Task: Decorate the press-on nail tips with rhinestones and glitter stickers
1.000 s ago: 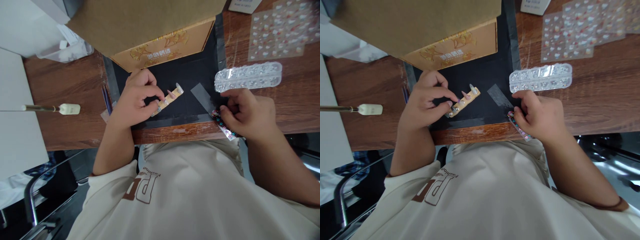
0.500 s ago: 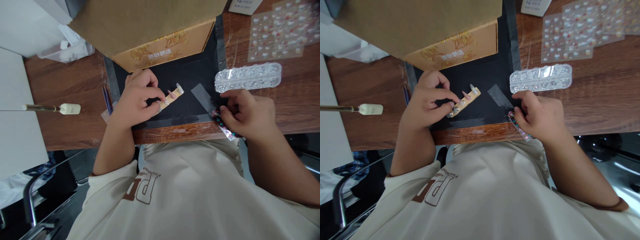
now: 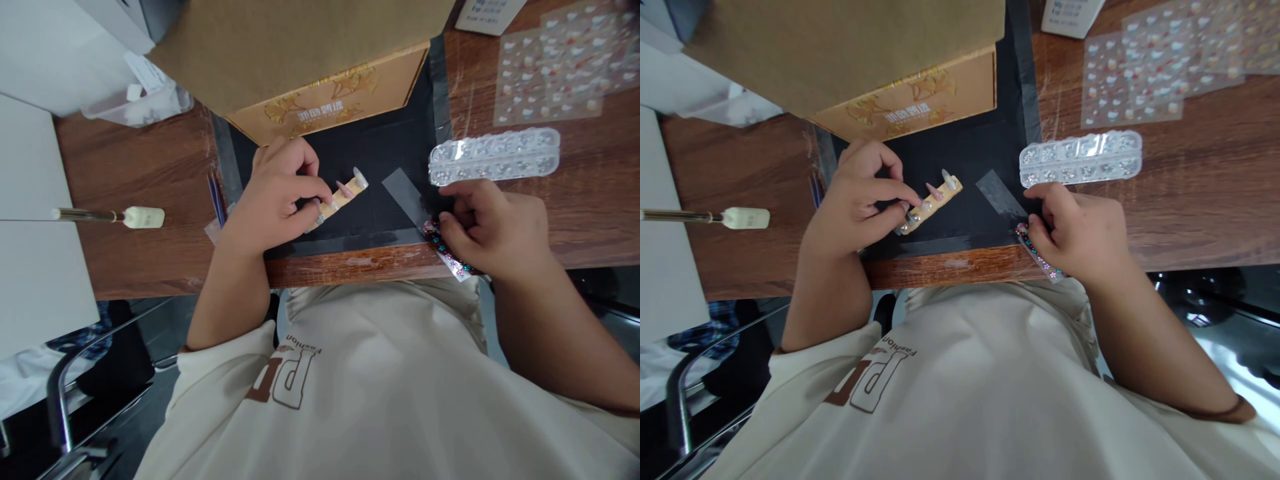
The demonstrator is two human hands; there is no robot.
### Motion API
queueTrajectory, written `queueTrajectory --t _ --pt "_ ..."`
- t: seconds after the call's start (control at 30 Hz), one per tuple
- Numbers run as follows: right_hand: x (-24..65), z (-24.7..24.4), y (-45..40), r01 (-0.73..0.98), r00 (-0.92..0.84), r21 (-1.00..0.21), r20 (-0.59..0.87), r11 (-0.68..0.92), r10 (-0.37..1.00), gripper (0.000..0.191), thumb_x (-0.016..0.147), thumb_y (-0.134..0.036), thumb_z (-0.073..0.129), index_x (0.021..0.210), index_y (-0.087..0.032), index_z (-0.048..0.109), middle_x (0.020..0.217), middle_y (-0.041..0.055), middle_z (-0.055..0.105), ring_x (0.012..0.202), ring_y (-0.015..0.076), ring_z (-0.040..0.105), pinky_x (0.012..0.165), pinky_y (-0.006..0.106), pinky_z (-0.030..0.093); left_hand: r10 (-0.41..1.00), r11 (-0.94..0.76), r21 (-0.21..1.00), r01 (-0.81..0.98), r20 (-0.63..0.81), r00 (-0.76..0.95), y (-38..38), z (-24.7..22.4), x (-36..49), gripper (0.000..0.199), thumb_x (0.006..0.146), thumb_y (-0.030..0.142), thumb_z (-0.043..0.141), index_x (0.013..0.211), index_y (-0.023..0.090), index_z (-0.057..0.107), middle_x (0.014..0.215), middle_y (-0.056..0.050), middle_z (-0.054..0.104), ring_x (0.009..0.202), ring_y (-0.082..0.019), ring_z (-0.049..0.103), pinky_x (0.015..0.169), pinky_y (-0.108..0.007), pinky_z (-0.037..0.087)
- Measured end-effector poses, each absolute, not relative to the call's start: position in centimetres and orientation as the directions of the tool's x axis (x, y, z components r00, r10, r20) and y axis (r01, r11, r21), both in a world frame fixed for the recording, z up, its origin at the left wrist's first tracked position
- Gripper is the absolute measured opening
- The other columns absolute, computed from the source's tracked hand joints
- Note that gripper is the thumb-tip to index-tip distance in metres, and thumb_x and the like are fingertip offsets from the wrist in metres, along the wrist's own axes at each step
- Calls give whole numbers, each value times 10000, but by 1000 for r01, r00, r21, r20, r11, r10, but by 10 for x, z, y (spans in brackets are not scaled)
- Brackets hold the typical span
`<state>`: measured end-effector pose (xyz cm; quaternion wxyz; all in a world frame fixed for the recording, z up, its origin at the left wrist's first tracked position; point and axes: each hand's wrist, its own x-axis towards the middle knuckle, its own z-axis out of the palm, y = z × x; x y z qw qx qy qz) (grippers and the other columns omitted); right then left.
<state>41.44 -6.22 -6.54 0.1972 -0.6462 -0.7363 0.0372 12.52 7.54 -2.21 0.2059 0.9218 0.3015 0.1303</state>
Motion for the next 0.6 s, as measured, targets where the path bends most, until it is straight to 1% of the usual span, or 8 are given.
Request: queueTrajectory --t 0.13,0.3,0.47,0.6 --pt "415 -65 -63 934 -78 -323 231 152 970 309 831 -332 528 1088 -193 631 620 -49 630 506 140 580 497 248 370 601 -743 452 494 127 789 76 -23 126 179 819 223 580 828 308 737 933 -50 559 948 -247 547 869 -484 405" --pt "415 -67 -63 933 -70 -327 233 146 970 314 822 -339 519 1093 -218 623 634 -52 639 530 148 597 518 257 375 606 -743 445 500 130 785 76 -23 126 196 814 226 563 822 319 736 940 -44 566 944 -234 550 888 -480 423" --pt "415 -67 -63 933 -83 -323 239 160 967 305 833 -319 523 1087 -189 630 620 -51 627 504 137 581 497 252 368 630 -708 476 522 91 771 77 -19 125 217 873 279 508 820 326 712 989 -65 577 959 -232 557 890 -460 462" --pt "414 -66 -62 934 -94 -312 263 177 960 302 824 -311 534 1071 -172 640 617 -43 631 512 143 592 492 258 369 618 -721 484 496 125 776 75 -19 125 187 858 275 535 826 316 714 986 -68 557 966 -241 561 902 -473 447"
